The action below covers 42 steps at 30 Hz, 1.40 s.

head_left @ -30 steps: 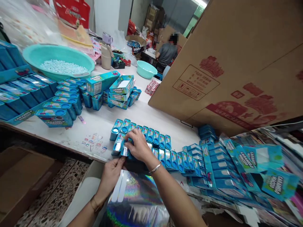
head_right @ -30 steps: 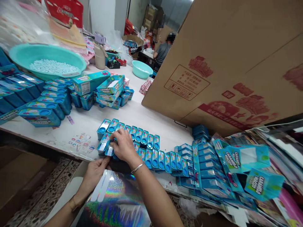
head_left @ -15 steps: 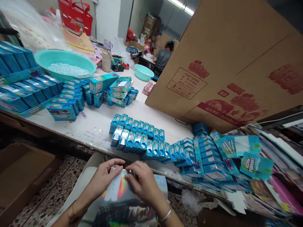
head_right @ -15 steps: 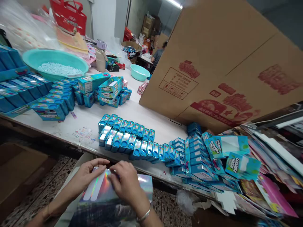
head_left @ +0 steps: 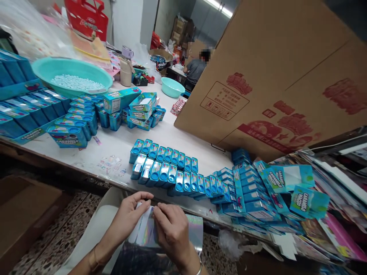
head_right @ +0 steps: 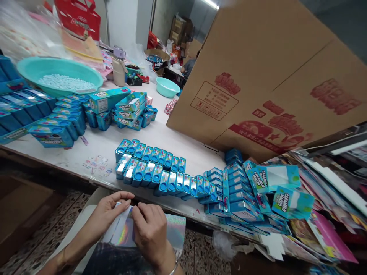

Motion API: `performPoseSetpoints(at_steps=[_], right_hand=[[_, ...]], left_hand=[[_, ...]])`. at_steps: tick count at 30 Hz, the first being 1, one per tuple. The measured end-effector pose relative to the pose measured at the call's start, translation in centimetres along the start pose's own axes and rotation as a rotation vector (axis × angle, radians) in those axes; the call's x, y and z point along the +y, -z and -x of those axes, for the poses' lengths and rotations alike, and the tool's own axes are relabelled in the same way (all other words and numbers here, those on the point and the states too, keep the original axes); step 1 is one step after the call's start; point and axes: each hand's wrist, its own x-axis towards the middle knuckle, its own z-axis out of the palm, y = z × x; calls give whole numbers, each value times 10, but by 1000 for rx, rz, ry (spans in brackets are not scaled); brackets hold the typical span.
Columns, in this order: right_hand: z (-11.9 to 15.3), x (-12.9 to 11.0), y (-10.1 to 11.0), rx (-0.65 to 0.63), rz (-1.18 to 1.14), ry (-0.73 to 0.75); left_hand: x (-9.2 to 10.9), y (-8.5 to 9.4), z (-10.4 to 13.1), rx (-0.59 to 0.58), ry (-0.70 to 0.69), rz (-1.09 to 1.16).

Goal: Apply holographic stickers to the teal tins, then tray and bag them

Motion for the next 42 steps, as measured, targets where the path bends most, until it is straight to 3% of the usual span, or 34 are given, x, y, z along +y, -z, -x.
performPoseSetpoints(at_steps=[5,9,11,15,19,23,30,35,42], right_hand=[[-15,-4,1,-17,-202,-146],[-49,3,18,-71,-426,-364],[-70,13,22,-104,-523,-442],[-101,35,12,-152,-655,-507],[-112,48,-6,-174,-704,-542],[-115,53,-16,-180,-639,-539],[-118,59,-32,-102,-259,-386],[-125,63,-35,-162,-193,-447],[-130,61,-40,-133,-106,-459]], left_hand=[[-12,2,-15,6,-37,-62],[-24,11,-27,58,-90,-139],[-25,16,-27,22,-96,-100],[-18,13,-22,-94,-82,4],[-8,1,-29,-23,-21,-4],[-6,-8,-42,23,-10,33],[-15,-12,-50,147,-28,-42],[-21,-15,-54,240,-98,-123],[-32,0,-70,157,-47,-231]])
